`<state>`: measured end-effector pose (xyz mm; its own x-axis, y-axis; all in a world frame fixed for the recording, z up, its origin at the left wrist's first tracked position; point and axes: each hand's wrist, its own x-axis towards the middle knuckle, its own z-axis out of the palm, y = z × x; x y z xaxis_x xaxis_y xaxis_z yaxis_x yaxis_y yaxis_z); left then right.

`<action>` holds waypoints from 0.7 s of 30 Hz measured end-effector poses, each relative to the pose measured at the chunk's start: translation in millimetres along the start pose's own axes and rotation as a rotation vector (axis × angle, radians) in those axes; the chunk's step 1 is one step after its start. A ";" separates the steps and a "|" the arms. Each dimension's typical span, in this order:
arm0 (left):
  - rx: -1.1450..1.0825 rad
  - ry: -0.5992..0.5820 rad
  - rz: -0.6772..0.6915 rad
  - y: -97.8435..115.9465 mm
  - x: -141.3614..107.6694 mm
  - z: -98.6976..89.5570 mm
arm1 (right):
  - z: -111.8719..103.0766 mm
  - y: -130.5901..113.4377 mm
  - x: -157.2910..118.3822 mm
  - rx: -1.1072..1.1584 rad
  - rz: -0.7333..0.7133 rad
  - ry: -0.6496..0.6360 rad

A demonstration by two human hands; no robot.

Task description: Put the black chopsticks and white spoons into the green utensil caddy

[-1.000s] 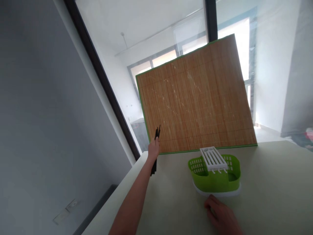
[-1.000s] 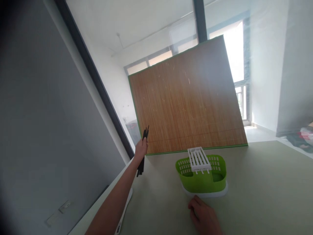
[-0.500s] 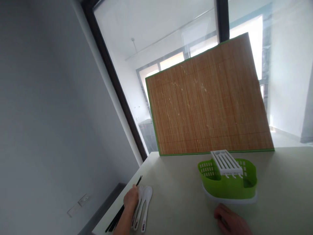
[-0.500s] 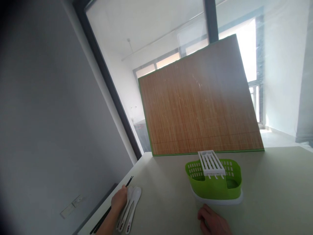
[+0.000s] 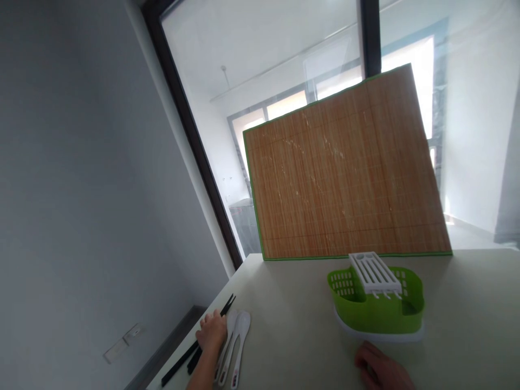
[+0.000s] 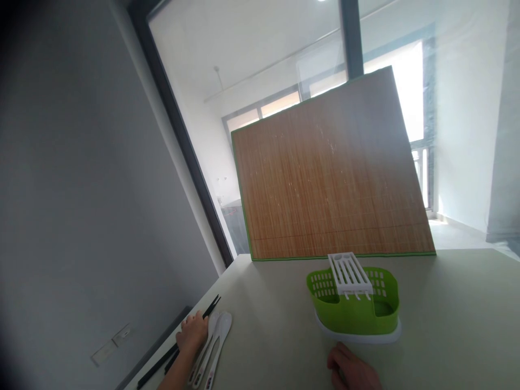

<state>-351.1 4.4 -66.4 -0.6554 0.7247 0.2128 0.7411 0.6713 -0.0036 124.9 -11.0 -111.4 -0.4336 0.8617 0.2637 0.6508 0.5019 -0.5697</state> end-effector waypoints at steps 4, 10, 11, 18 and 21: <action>0.000 -0.020 -0.041 -4.3 -1.1 -6.5 | -0.6 -0.8 -1.8 -0.009 -0.018 0.013; -0.129 -0.004 -0.173 -15.9 2.8 -11.2 | -5.2 -7.3 -3.0 -0.004 -0.006 0.029; -0.150 -0.007 -0.215 -15.5 5.6 -13.9 | -5.3 -8.3 -2.7 -0.008 -0.004 0.030; -0.377 0.281 0.415 87.0 -27.1 -86.0 | -5.1 -16.8 -0.1 -0.022 -0.004 0.033; -0.585 0.165 0.775 167.1 -95.6 -120.1 | -7.5 -18.0 -1.4 -0.022 0.003 0.040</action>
<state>-147.1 28.6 29.9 0.0379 0.8712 0.4895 0.9413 -0.1955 0.2752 118.5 -20.6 -95.7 -0.4070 0.8650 0.2933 0.6658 0.5008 -0.5530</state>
